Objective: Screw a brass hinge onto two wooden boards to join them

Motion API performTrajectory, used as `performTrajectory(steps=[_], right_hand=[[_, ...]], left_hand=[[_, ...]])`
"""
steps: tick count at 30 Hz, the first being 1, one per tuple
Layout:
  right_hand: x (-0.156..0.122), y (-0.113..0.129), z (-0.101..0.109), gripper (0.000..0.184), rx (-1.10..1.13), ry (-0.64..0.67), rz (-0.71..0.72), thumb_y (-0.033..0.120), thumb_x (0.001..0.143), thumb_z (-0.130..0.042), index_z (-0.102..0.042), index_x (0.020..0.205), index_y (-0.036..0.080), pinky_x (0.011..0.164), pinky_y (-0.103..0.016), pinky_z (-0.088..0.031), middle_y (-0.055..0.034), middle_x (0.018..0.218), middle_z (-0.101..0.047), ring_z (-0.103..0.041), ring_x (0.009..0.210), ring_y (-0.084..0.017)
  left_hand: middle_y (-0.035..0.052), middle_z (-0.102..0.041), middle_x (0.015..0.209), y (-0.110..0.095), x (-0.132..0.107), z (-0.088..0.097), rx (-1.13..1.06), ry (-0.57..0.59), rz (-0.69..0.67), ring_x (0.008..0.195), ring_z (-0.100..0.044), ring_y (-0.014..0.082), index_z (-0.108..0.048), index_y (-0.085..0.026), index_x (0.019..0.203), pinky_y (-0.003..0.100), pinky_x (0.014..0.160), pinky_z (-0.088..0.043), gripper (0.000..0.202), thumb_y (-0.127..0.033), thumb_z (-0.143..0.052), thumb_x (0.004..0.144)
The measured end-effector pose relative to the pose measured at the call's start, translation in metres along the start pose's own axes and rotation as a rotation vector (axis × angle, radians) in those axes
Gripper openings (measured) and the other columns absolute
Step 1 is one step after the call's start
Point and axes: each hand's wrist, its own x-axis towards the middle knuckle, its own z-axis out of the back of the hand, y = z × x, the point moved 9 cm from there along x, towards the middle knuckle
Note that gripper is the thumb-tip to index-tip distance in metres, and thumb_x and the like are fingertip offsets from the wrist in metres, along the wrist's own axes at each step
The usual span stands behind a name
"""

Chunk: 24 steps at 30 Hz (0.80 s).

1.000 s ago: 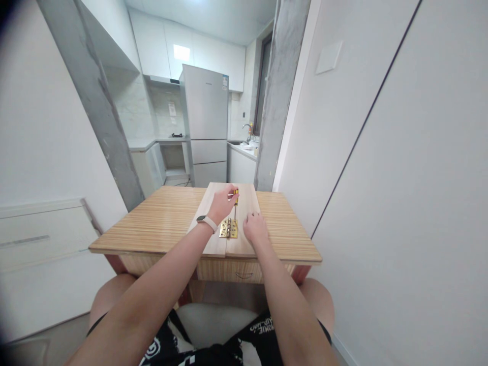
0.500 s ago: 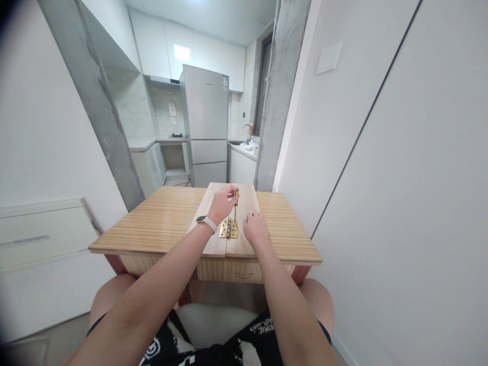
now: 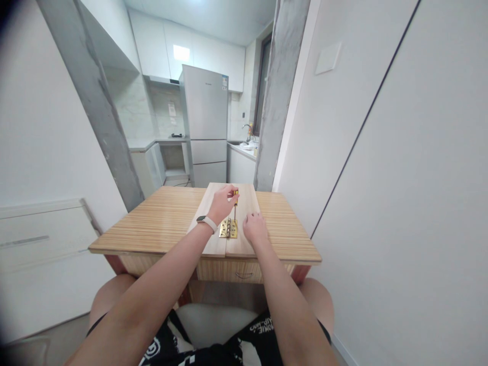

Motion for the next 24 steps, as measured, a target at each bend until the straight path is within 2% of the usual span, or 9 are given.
performTrajectory(steps=[4,9,13,18,21,24], right_hand=[[-0.001,0.001,0.003,0.034,-0.004,0.009,-0.004,0.034,0.103,-0.042,-0.072,0.108,0.019,0.105,-0.037,-0.034,-0.0147,0.115,-0.066,-0.052,0.114,-0.026],[-0.001,0.002,0.004,0.034,0.001,0.028,-0.013,0.033,0.103,-0.042,-0.072,0.11,0.019,0.106,-0.036,-0.033,-0.015,0.116,-0.066,-0.051,0.116,-0.026],[-0.001,0.002,0.004,0.034,0.004,0.014,-0.005,0.034,0.103,-0.042,-0.072,0.108,0.019,0.105,-0.036,-0.033,-0.0147,0.115,-0.067,-0.051,0.116,-0.026],[-0.001,0.001,0.004,0.034,0.011,0.013,-0.014,0.035,0.104,-0.043,-0.072,0.108,0.019,0.107,-0.036,-0.034,-0.0149,0.115,-0.067,-0.052,0.116,-0.026],[-0.001,0.001,0.004,0.033,0.011,0.022,-0.022,0.034,0.103,-0.043,-0.072,0.108,0.019,0.107,-0.036,-0.034,-0.0148,0.116,-0.067,-0.052,0.117,-0.026],[-0.001,0.002,0.004,0.033,0.008,0.027,-0.019,0.034,0.103,-0.043,-0.072,0.108,0.019,0.107,-0.036,-0.034,-0.0148,0.116,-0.067,-0.053,0.116,-0.026]], left_hand=[[0.0056,-0.068,0.107,-0.002,-0.001,-0.002,-0.017,0.011,-0.017,0.094,-0.067,0.0162,-0.064,-0.021,0.105,0.032,0.086,-0.058,0.016,-0.011,-0.063,0.092],[0.0048,-0.065,0.102,-0.004,-0.002,0.006,0.097,-0.038,-0.003,0.086,-0.063,0.0165,-0.063,-0.021,0.096,0.034,0.084,-0.057,0.016,-0.019,-0.075,0.086],[0.0048,-0.065,0.102,-0.004,-0.002,0.004,0.063,-0.024,0.0,0.086,-0.064,0.0158,-0.063,-0.02,0.096,0.034,0.085,-0.058,0.01,-0.015,-0.068,0.09],[0.0064,-0.068,0.109,-0.002,-0.002,-0.005,-0.016,0.032,0.006,0.098,-0.067,0.0171,-0.065,-0.021,0.106,0.035,0.09,-0.059,0.018,-0.01,-0.06,0.093],[0.0069,-0.067,0.112,-0.005,-0.002,-0.002,0.012,0.015,-0.003,0.1,-0.066,0.018,-0.067,-0.022,0.106,0.035,0.089,-0.058,0.018,-0.013,-0.066,0.09],[0.0057,-0.065,0.107,-0.005,-0.002,0.003,0.06,-0.011,0.011,0.09,-0.065,0.0168,-0.067,-0.021,0.1,0.034,0.085,-0.058,0.016,-0.018,-0.075,0.086]])
